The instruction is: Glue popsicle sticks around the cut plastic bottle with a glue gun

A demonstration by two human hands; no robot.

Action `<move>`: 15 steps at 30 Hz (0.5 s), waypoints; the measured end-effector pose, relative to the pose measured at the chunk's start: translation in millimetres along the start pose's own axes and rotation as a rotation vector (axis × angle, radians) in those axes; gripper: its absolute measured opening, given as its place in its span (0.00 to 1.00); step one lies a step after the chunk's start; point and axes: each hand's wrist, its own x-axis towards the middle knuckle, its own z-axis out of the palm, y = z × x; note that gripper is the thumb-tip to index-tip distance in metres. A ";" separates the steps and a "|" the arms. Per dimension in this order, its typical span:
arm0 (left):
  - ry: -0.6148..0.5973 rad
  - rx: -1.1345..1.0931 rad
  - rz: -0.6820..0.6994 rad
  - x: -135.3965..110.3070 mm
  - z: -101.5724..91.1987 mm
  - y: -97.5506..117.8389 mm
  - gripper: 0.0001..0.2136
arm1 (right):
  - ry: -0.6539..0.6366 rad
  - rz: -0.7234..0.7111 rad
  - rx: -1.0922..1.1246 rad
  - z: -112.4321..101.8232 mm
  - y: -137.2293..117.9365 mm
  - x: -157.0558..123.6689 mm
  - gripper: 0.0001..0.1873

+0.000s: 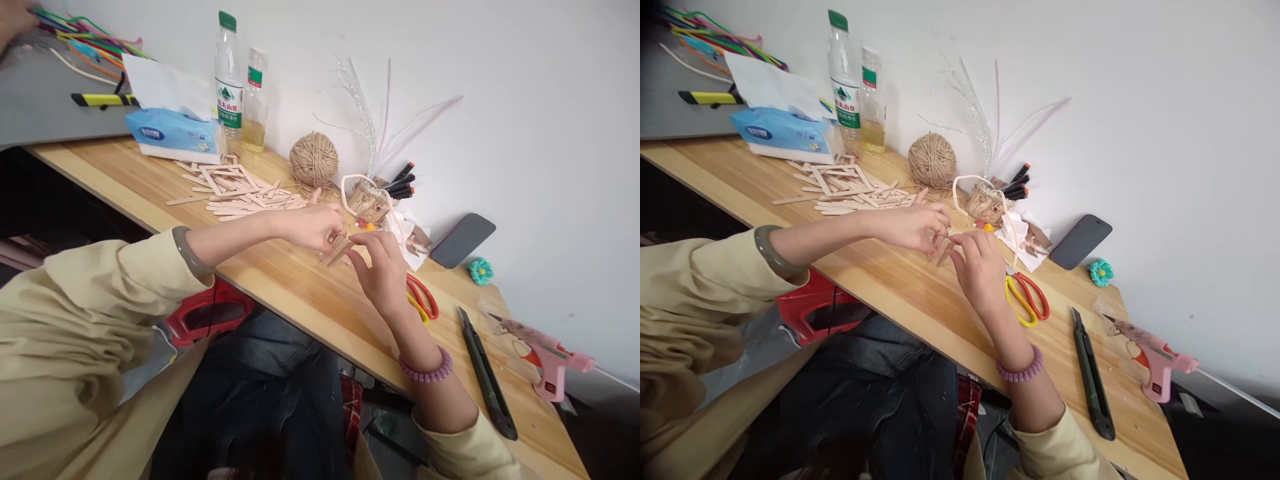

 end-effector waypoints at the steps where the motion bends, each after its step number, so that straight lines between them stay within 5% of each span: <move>1: 0.004 -0.008 -0.005 0.5 0.9 0.1 0.07 | -0.023 0.008 0.010 -0.6 0.6 1.0 0.05; 10: 0.083 0.050 -0.168 9.3 11.4 8.4 0.09 | -0.093 0.000 0.010 -0.1 6.7 5.7 0.05; 15: 0.101 0.052 -0.120 10.4 12.1 9.7 0.09 | -0.150 0.032 0.014 -2.5 6.7 7.1 0.06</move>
